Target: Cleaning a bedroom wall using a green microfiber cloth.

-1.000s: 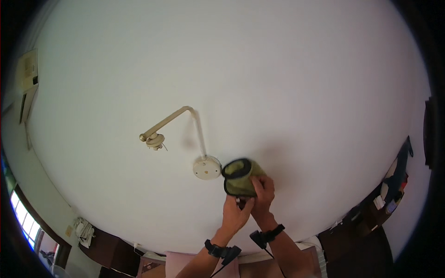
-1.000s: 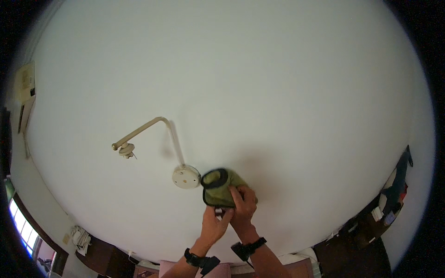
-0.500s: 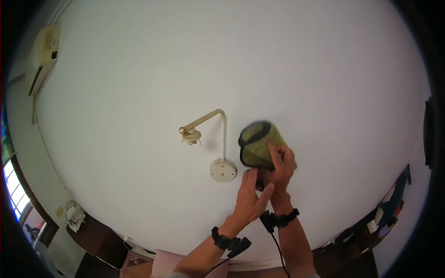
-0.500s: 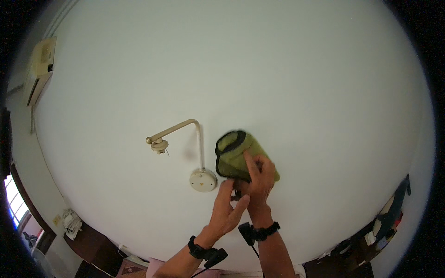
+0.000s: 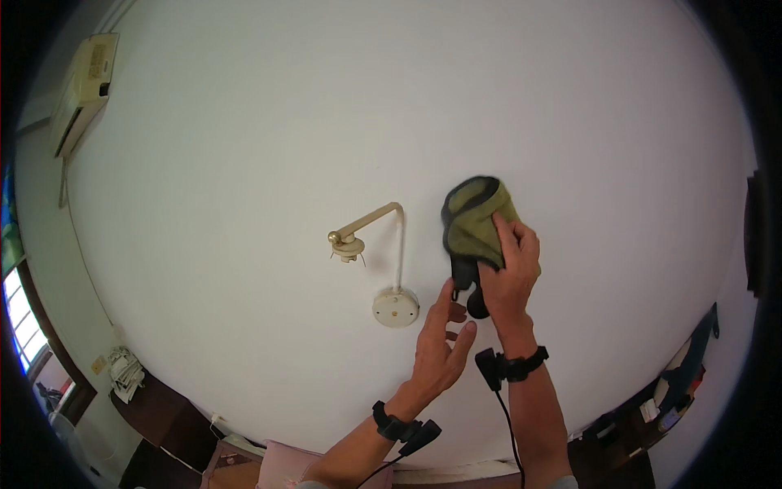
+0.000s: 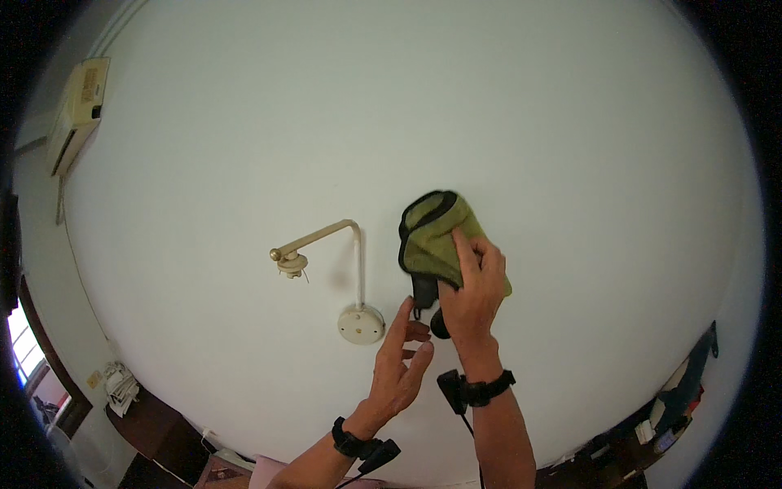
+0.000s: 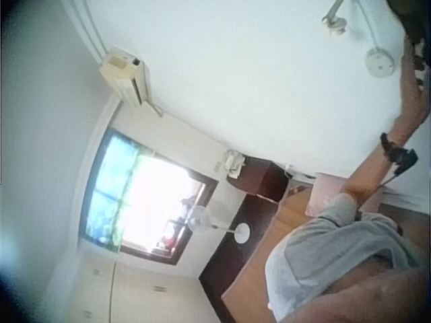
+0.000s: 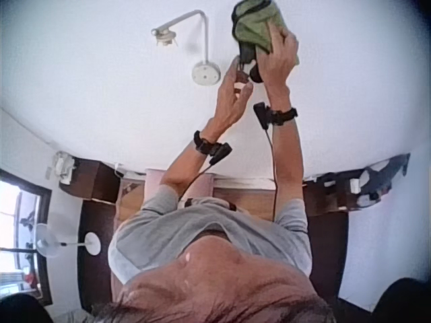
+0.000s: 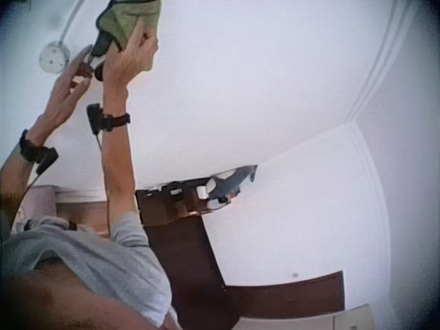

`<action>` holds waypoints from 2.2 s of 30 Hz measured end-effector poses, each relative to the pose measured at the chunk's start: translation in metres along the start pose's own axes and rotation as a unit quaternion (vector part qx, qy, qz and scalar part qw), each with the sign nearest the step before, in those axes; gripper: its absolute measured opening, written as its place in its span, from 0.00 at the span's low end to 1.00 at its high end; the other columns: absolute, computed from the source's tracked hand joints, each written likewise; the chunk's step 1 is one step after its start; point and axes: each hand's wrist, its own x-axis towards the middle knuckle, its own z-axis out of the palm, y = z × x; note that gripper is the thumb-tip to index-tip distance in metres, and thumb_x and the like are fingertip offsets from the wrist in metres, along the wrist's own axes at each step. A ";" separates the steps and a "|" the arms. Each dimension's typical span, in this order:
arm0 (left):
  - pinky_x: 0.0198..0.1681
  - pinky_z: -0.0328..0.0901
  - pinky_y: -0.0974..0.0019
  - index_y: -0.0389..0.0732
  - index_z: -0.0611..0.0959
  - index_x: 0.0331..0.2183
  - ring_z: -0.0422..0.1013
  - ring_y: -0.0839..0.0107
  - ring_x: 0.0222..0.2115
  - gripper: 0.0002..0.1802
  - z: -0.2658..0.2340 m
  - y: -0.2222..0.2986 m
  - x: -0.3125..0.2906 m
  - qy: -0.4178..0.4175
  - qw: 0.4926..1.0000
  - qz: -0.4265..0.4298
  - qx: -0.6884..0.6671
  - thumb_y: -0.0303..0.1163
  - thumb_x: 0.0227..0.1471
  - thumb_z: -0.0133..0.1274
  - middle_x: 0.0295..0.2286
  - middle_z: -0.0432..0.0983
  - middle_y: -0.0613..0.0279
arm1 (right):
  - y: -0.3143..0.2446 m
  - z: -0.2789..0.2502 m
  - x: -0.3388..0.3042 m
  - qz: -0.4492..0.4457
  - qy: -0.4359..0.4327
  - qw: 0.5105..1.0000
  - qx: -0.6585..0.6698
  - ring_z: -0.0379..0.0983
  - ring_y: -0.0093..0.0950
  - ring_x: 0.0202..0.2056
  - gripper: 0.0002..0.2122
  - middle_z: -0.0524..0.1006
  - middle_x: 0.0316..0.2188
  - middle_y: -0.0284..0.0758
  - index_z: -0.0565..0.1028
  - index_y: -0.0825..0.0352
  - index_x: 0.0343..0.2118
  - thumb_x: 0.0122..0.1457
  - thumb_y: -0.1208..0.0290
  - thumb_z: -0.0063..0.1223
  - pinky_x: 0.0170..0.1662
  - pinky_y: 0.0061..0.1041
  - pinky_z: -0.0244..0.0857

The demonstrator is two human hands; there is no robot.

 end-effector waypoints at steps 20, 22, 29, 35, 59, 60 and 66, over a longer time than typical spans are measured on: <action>0.43 0.74 0.56 0.39 0.51 0.72 0.76 0.59 0.45 0.41 0.020 -0.007 -0.045 -0.039 0.993 -0.111 -0.018 0.38 0.68 0.50 0.46 0.77 0.45 | 0.024 -0.025 0.035 -0.035 -0.043 0.998 -0.032 0.71 0.41 0.44 0.35 0.73 0.43 0.38 0.80 0.61 0.55 0.37 0.88 0.63 0.45 0.37 0.69; 0.37 0.75 0.61 0.38 0.54 0.72 0.77 0.60 0.43 0.42 0.024 -0.011 -0.044 -0.004 0.994 -0.107 -0.025 0.33 0.65 0.54 0.46 0.76 0.44 | 0.030 -0.027 0.011 -0.064 -0.099 0.992 -0.042 0.71 0.42 0.45 0.36 0.73 0.43 0.39 0.80 0.60 0.56 0.36 0.87 0.63 0.46 0.38 0.69; 0.38 0.75 0.61 0.38 0.54 0.72 0.76 0.61 0.43 0.42 0.037 -0.031 -0.060 -0.021 0.988 -0.147 -0.037 0.34 0.64 0.55 0.46 0.77 0.45 | 0.034 -0.036 -0.068 -0.146 -0.184 0.972 -0.006 0.72 0.39 0.42 0.33 0.74 0.40 0.37 0.83 0.58 0.50 0.33 0.87 0.64 0.45 0.39 0.69; 0.46 0.74 0.55 0.42 0.49 0.73 0.75 0.58 0.49 0.43 0.042 -0.009 -0.046 -0.046 0.986 -0.156 -0.034 0.39 0.68 0.51 0.49 0.76 0.44 | 0.043 -0.042 0.003 -0.064 -0.099 0.991 -0.057 0.72 0.39 0.44 0.32 0.74 0.41 0.37 0.82 0.60 0.52 0.37 0.88 0.65 0.44 0.37 0.70; 0.35 0.72 0.68 0.38 0.58 0.71 0.76 0.68 0.42 0.42 0.060 -0.003 -0.038 0.018 0.993 -0.114 0.011 0.31 0.62 0.59 0.44 0.77 0.54 | 0.083 -0.061 -0.026 0.022 -0.029 0.999 -0.005 0.72 0.42 0.45 0.35 0.73 0.43 0.40 0.81 0.63 0.53 0.34 0.88 0.66 0.44 0.37 0.71; 0.35 0.72 0.68 0.38 0.58 0.71 0.76 0.68 0.42 0.42 0.063 -0.009 -0.041 0.010 0.993 -0.116 0.007 0.31 0.62 0.59 0.44 0.77 0.54 | 0.085 -0.065 -0.040 0.003 -0.062 0.998 -0.026 0.73 0.42 0.44 0.35 0.74 0.42 0.40 0.81 0.63 0.53 0.33 0.87 0.65 0.44 0.37 0.71; 0.36 0.75 0.65 0.38 0.60 0.69 0.74 0.68 0.43 0.38 0.077 -0.056 -0.081 -0.022 0.978 -0.204 -0.037 0.31 0.64 0.56 0.44 0.76 0.52 | 0.096 -0.075 -0.158 -0.078 -0.202 0.976 0.013 0.73 0.40 0.44 0.30 0.75 0.45 0.38 0.84 0.59 0.50 0.39 0.86 0.61 0.47 0.41 0.70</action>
